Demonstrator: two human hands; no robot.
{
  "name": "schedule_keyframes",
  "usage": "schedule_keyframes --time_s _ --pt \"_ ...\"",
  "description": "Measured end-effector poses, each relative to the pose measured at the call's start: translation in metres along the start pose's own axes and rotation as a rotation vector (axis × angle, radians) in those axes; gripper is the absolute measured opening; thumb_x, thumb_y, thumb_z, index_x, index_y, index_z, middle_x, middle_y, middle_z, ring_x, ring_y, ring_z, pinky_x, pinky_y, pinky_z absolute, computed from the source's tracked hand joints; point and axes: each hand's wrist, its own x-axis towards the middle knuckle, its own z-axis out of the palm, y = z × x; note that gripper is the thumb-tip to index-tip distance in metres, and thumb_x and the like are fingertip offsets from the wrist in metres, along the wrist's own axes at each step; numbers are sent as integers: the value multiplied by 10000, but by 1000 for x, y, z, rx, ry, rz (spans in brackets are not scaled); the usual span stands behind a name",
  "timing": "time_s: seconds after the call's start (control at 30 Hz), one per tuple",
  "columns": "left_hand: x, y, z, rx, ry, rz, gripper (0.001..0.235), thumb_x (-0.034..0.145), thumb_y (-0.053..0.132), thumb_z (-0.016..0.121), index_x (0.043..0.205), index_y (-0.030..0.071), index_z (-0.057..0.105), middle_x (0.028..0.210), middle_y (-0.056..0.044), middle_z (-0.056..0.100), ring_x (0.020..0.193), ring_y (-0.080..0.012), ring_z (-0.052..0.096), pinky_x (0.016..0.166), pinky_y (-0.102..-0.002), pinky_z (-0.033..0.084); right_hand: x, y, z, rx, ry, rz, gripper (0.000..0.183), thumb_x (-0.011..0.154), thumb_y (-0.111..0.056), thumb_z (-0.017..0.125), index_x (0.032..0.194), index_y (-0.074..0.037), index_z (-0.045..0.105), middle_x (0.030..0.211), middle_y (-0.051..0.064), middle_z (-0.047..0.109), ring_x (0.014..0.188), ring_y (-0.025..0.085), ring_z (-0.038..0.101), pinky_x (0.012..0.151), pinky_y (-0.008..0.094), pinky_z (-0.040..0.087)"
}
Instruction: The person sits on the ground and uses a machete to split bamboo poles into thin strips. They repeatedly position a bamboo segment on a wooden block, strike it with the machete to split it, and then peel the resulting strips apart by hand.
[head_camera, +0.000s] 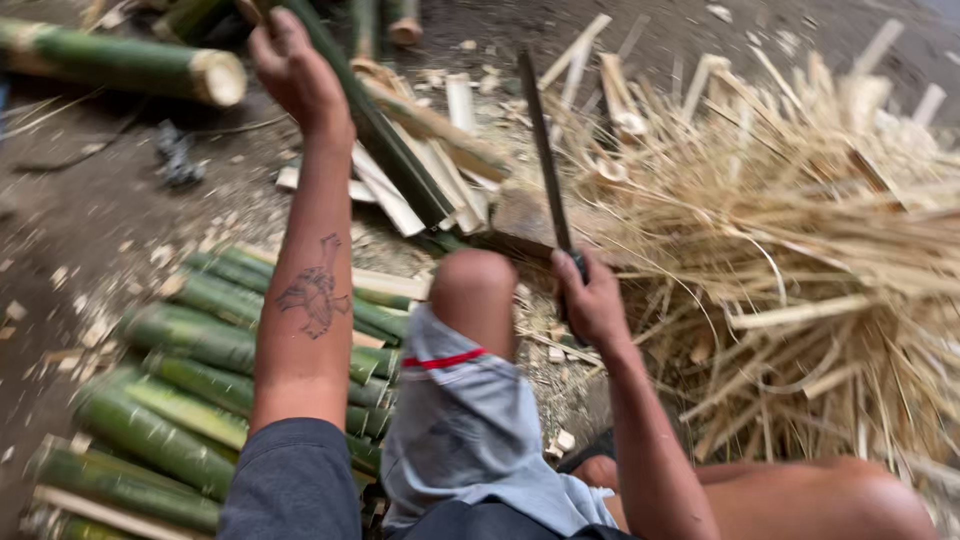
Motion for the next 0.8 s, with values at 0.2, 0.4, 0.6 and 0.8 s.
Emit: schedule_keyframes --time_s 0.2,0.4,0.6,0.8 --pt "-50 -32 -226 606 274 -369 668 887 302 640 1399 -60 409 1330 -236 542 1203 -333 607 1046 -467 484 6 -148 71 -158 -272 -180 298 996 -355 637 996 -64 573 602 -9 544 491 86 532 454 252 435" --pt "-211 -36 -333 934 506 -443 926 846 226 716 1551 -96 209 1499 -339 338 1363 -477 420 1166 -508 379 -25 -90 238 -26 -677 -41 361 980 -383 673 908 -47 562 591 10 531 481 113 507 439 292 413" --pt "-238 -11 -379 1322 299 -451 966 889 328 727 1570 -61 163 1556 -269 284 1423 -434 303 1169 -573 261 -54 5 254 -449 -715 219 365 923 -458 629 1017 -107 596 625 21 595 508 135 589 444 309 489" --pt "-252 -34 -372 1652 59 -331 820 919 331 643 1541 -61 280 1632 -257 236 1520 -400 201 1224 -591 167 -42 -1 241 -357 -638 215 416 946 -435 653 970 -23 601 621 28 581 499 131 580 457 306 495"
